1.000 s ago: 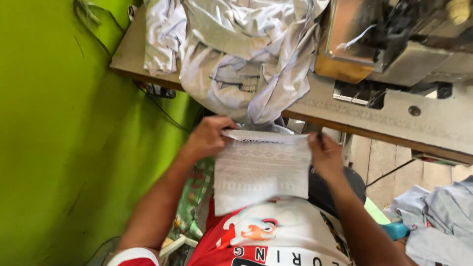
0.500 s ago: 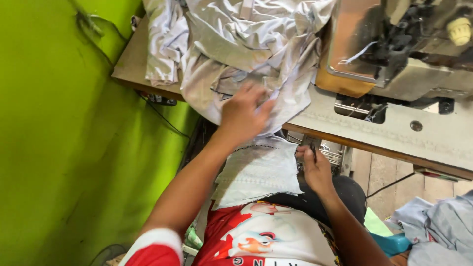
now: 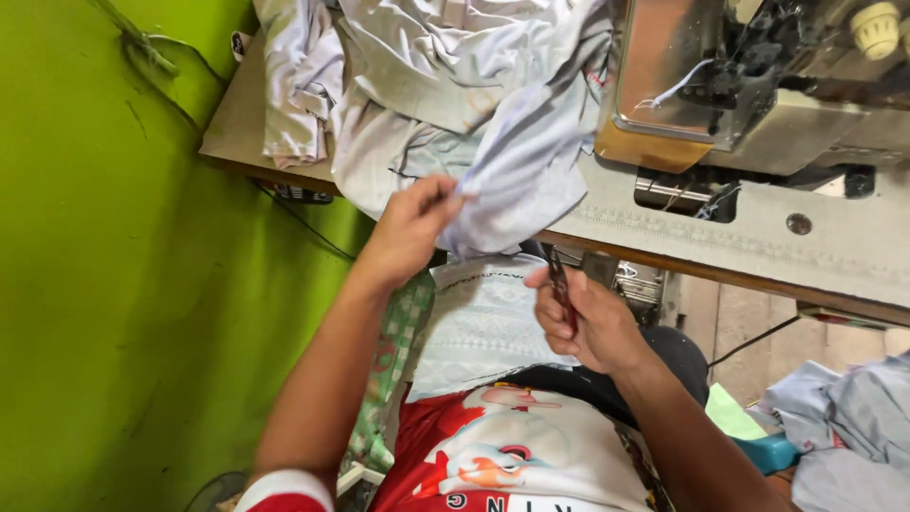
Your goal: Trimming excess threads from fabric parts using snips at a sewing machine station
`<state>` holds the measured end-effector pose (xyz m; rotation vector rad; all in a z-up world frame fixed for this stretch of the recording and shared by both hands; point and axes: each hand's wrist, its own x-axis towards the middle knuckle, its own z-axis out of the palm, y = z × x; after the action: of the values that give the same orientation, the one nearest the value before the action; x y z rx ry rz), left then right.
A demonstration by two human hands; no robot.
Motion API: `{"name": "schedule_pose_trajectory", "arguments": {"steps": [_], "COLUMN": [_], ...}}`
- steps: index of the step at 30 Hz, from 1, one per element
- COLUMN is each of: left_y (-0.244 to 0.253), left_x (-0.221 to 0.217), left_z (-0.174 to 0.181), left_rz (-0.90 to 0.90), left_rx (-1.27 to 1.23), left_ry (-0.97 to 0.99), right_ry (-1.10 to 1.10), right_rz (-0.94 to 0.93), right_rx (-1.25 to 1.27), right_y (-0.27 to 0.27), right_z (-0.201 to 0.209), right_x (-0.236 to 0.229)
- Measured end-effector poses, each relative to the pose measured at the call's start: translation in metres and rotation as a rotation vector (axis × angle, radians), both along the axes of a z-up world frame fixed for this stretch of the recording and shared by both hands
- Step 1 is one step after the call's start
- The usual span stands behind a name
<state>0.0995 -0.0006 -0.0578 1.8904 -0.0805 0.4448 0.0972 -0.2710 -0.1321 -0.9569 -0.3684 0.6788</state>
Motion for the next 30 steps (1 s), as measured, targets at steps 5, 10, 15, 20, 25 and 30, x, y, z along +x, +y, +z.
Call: {"name": "schedule_pose_trajectory", "arguments": {"steps": [5,10,15,20,25,30], "left_y": [0.024,0.044,0.044,0.040,0.038,0.031], "left_x": [-0.061,-0.092,-0.105,-0.113,-0.109,-0.113], "left_z": [-0.010,-0.020,-0.018,-0.004,-0.003,0.016], "left_rz": [-0.071,0.031,-0.030,-0.069,-0.076,-0.047], "left_rx": [-0.020,-0.074,-0.227,-0.243,-0.197,-0.082], "left_ry": [0.348,0.383,0.322,0.322,0.299,0.299], "right_ry": [0.077,0.141,0.118,0.093,0.079,0.028], "right_rz": [0.288,0.382,0.416,0.457,0.438,0.396], "right_rx": [0.172,0.077,0.000,-0.004,0.042,0.086], "right_y": [0.041,0.080,0.099,0.108,0.111,0.113], "right_z": [0.008,0.000,-0.009,-0.004,-0.006,-0.009], "right_x": [-0.004,-0.013,-0.017,-0.025,-0.026,-0.029]}}
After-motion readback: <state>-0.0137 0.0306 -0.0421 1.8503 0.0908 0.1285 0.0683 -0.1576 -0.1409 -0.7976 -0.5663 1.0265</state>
